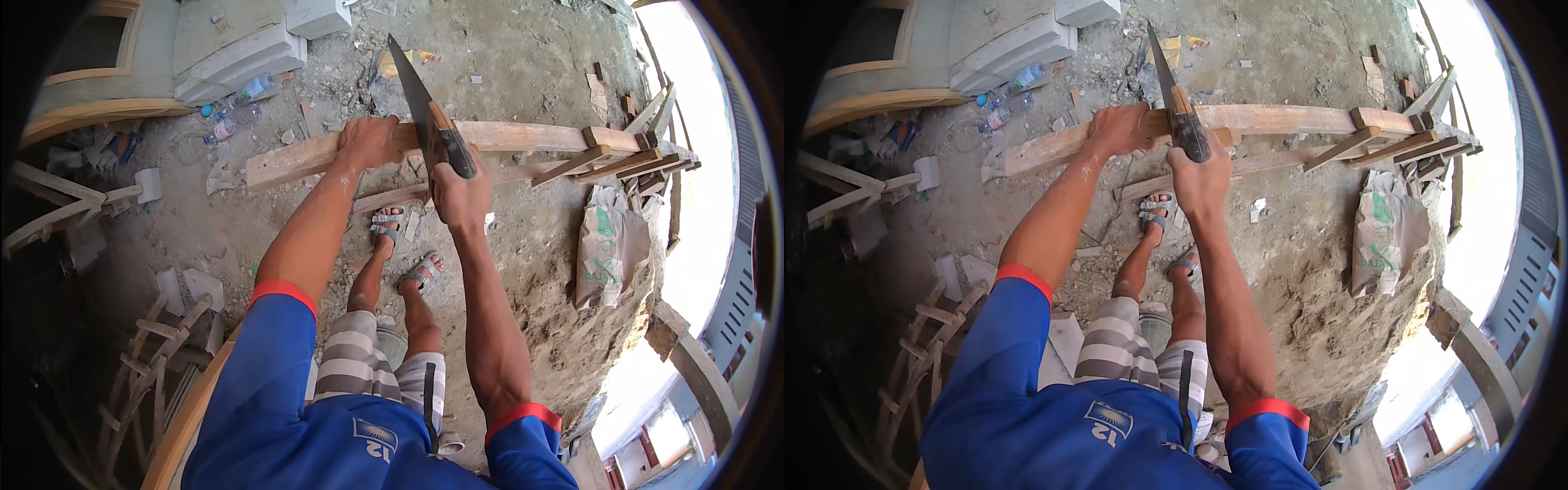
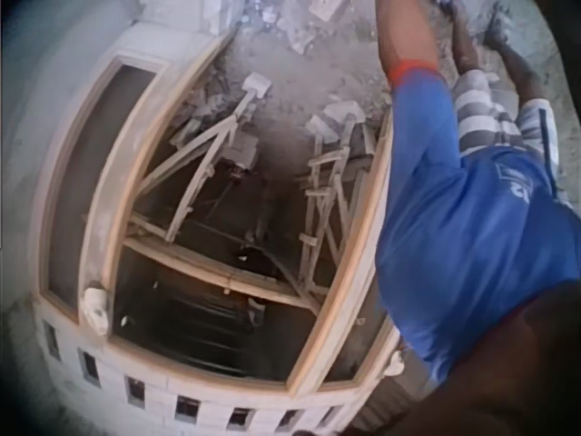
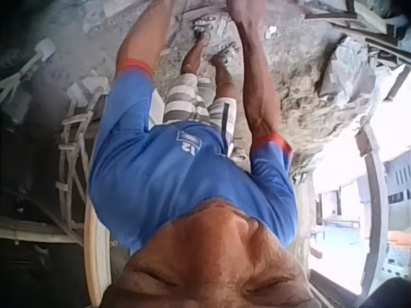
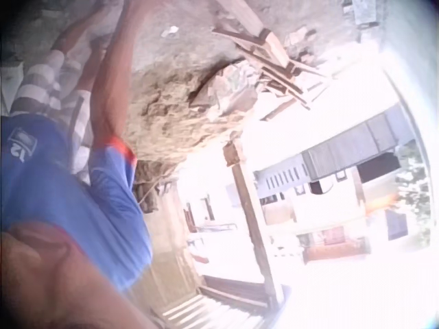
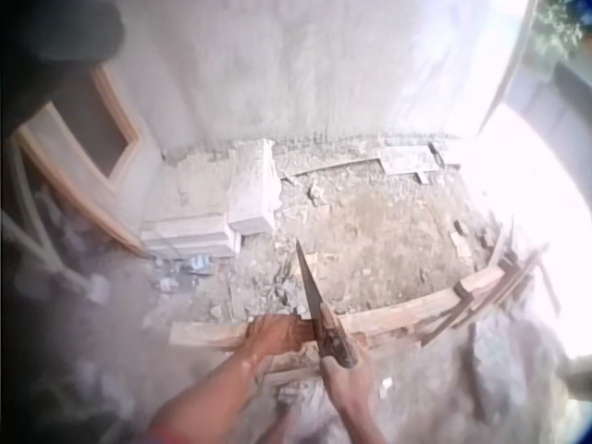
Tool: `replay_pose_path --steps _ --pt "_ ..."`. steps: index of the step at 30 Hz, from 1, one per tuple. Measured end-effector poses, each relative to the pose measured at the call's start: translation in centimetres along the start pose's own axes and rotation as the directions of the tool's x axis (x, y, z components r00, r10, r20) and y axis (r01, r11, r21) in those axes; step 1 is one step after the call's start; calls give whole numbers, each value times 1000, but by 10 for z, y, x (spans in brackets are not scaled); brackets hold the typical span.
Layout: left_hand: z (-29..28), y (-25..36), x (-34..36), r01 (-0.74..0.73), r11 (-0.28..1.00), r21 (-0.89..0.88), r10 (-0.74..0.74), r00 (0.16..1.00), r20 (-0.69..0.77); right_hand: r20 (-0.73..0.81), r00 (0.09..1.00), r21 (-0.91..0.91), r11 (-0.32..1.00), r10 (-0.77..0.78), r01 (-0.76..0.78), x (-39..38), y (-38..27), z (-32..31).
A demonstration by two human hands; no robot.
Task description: The person uses a hand saw to cut a wooden plank while it is supported by a wooden frame at a construction site.
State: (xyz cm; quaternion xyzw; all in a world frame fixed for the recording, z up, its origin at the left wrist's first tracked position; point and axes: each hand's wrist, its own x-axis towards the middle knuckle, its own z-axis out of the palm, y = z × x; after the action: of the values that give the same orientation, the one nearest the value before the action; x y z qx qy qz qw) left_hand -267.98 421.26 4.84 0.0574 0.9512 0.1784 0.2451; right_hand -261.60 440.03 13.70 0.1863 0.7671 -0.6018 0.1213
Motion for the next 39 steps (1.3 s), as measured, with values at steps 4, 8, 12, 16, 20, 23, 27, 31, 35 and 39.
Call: replay_pose_path --steps 4,8,12,16,20,23,27,31,35,39 --pt "3 -30 -13 18 1000 -3 -18 1000 -22 61 987 -48 988 150 -147 -111 19 -51" --pt "-4 -26 -16 21 1000 11 -20 999 -38 99 992 -156 986 74 -58 -213 0 -113" --pt "7 -8 -11 21 1000 -13 -20 1000 15 25 1000 -60 998 11 -9 -60 6 -24" --pt "1 -5 2 6 1000 -14 -5 999 45 31 999 -22 1000 -7 7 4 2 6" --pt "-3 -31 -17 56 998 -12 -55 997 63 54 992 -118 988 111 -104 -157 10 -78" --pt "-2 -23 -15 34 999 5 -34 999 -38 45 999 -111 994 22 -17 -217 1 -108" --pt "0 -16 -10 39 999 -16 -39 999 5 38 999 -68 998 8 -6 -56 7 -20" --pt "-3 -4 6 22 1000 -19 -21 997 74 28 999 -88 995 44 -41 12 -16 1" --pt "-1 -30 -15 61 998 17 -61 998 26 68 985 -61 987 156 -152 -139 6 -65" --pt "-5 -24 -12 66 998 -4 -66 997 38 1 991 -153 979 133 -132 -237 -2 -112"
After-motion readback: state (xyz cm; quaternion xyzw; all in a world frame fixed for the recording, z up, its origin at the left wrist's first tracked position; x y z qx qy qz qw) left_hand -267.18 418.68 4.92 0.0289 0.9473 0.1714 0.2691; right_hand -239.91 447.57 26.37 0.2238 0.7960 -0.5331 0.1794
